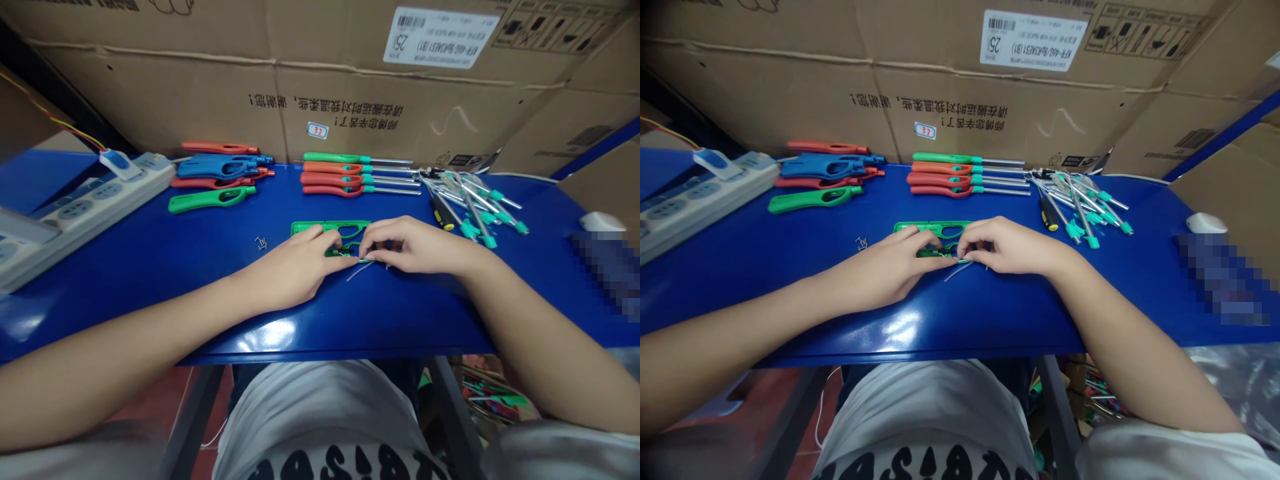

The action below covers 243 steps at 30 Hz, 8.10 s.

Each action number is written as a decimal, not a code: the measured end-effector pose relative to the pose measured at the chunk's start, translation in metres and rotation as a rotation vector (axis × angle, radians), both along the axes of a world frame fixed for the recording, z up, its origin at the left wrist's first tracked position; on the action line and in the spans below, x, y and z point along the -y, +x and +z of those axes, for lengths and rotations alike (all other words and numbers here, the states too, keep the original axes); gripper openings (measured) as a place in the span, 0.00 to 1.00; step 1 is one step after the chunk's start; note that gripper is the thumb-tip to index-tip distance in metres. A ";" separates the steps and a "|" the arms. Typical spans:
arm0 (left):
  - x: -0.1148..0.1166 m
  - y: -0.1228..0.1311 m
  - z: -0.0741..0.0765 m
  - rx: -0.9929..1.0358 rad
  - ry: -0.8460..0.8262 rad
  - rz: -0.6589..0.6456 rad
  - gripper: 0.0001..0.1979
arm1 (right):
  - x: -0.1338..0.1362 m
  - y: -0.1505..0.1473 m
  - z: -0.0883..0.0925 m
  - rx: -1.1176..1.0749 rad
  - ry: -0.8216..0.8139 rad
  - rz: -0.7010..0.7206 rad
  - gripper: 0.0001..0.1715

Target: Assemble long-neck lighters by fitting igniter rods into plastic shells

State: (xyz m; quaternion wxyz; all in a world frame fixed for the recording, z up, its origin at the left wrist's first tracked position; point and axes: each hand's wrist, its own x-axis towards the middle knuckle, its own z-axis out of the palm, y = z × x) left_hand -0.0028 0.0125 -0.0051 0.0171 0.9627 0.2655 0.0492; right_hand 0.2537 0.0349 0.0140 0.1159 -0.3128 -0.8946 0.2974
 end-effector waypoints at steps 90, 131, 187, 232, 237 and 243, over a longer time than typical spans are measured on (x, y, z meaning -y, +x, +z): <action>0.001 0.002 0.004 0.116 -0.047 -0.025 0.16 | 0.001 0.005 0.008 0.024 -0.045 -0.032 0.09; 0.007 0.001 0.008 0.068 0.021 0.153 0.09 | -0.037 0.124 0.031 0.599 0.070 -1.261 0.18; 0.002 -0.001 0.006 0.124 -0.005 0.076 0.16 | -0.022 0.067 0.017 0.250 0.205 -0.348 0.14; -0.005 -0.003 0.009 0.295 -0.378 0.239 0.12 | 0.005 -0.006 -0.007 -0.013 0.142 -0.009 0.06; -0.005 -0.004 0.009 0.291 -0.401 0.229 0.13 | 0.008 -0.009 -0.008 0.008 0.224 0.020 0.09; -0.003 -0.003 0.010 0.289 -0.383 0.229 0.13 | 0.011 -0.010 -0.006 0.101 0.237 0.038 0.09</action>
